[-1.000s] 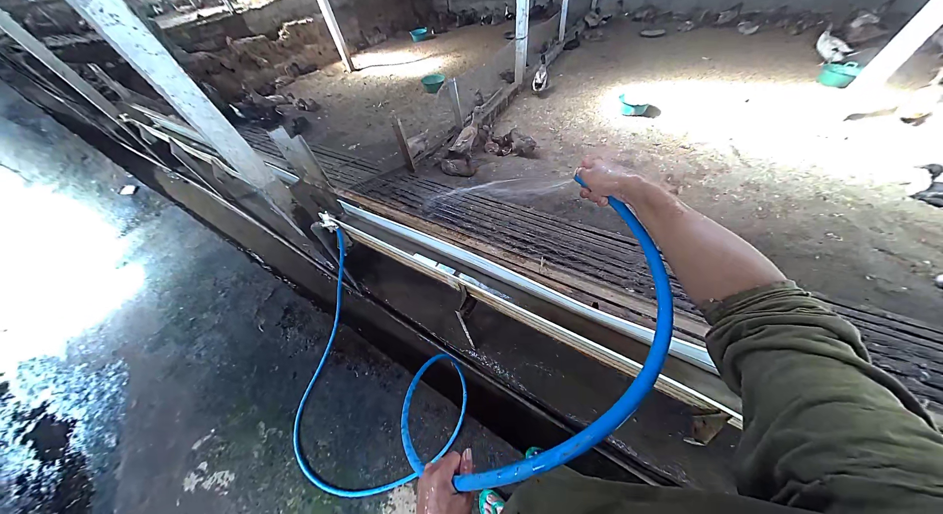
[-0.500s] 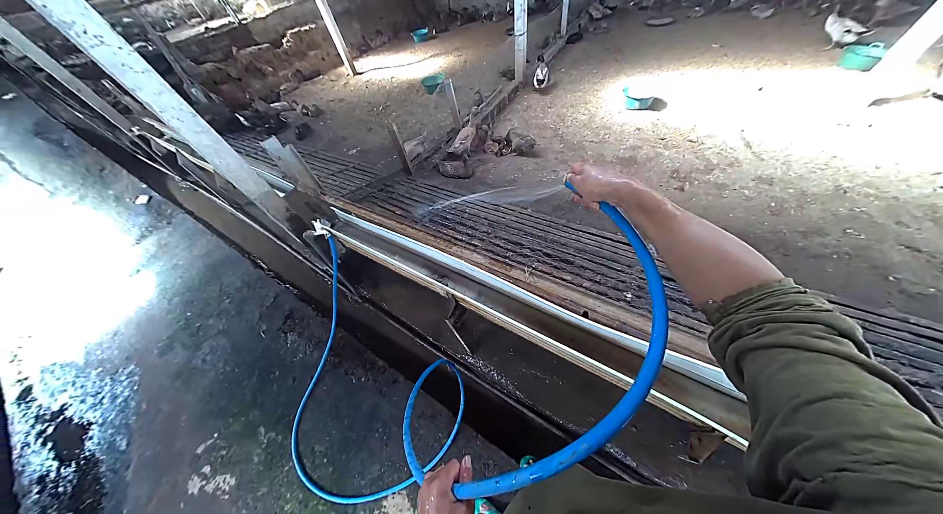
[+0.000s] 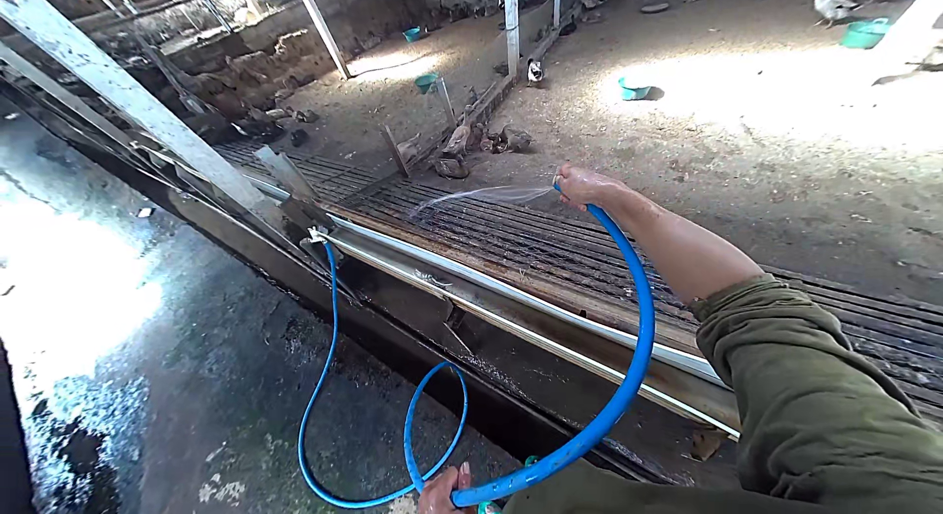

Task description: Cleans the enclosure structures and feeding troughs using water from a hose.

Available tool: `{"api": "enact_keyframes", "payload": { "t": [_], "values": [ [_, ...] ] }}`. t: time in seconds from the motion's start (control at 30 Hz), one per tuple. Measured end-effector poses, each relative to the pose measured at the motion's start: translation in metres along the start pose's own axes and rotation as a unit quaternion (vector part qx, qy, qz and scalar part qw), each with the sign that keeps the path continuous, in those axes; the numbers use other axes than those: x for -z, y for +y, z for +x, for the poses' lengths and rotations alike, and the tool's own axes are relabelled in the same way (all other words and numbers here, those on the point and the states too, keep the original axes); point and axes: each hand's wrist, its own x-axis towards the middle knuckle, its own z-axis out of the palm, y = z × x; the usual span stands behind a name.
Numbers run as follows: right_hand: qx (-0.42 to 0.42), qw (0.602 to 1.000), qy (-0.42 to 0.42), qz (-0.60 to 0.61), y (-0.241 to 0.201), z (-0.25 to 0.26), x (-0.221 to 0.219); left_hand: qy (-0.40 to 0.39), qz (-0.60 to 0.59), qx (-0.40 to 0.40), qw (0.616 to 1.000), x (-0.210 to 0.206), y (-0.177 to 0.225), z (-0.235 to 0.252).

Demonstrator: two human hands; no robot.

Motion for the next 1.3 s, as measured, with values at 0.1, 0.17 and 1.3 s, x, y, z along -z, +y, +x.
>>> {"api": "enact_keyframes", "payload": {
  "t": [0.1,0.17,1.3],
  "values": [
    [0.002,1.0,-0.013,-0.02,0.002,0.001,-0.003,0.003,0.003,0.004,1.0,-0.003,-0.001,-0.003],
    [-0.002,0.999,-0.026,-0.023,0.003,0.001,-0.005,0.005,0.004,0.005,1.0,-0.004,0.0,-0.006],
    [-0.087,0.992,0.013,-0.088,0.072,0.003,-0.011,-0.027,0.004,0.012,1.0,-0.006,0.001,-0.004]
  ]
}}
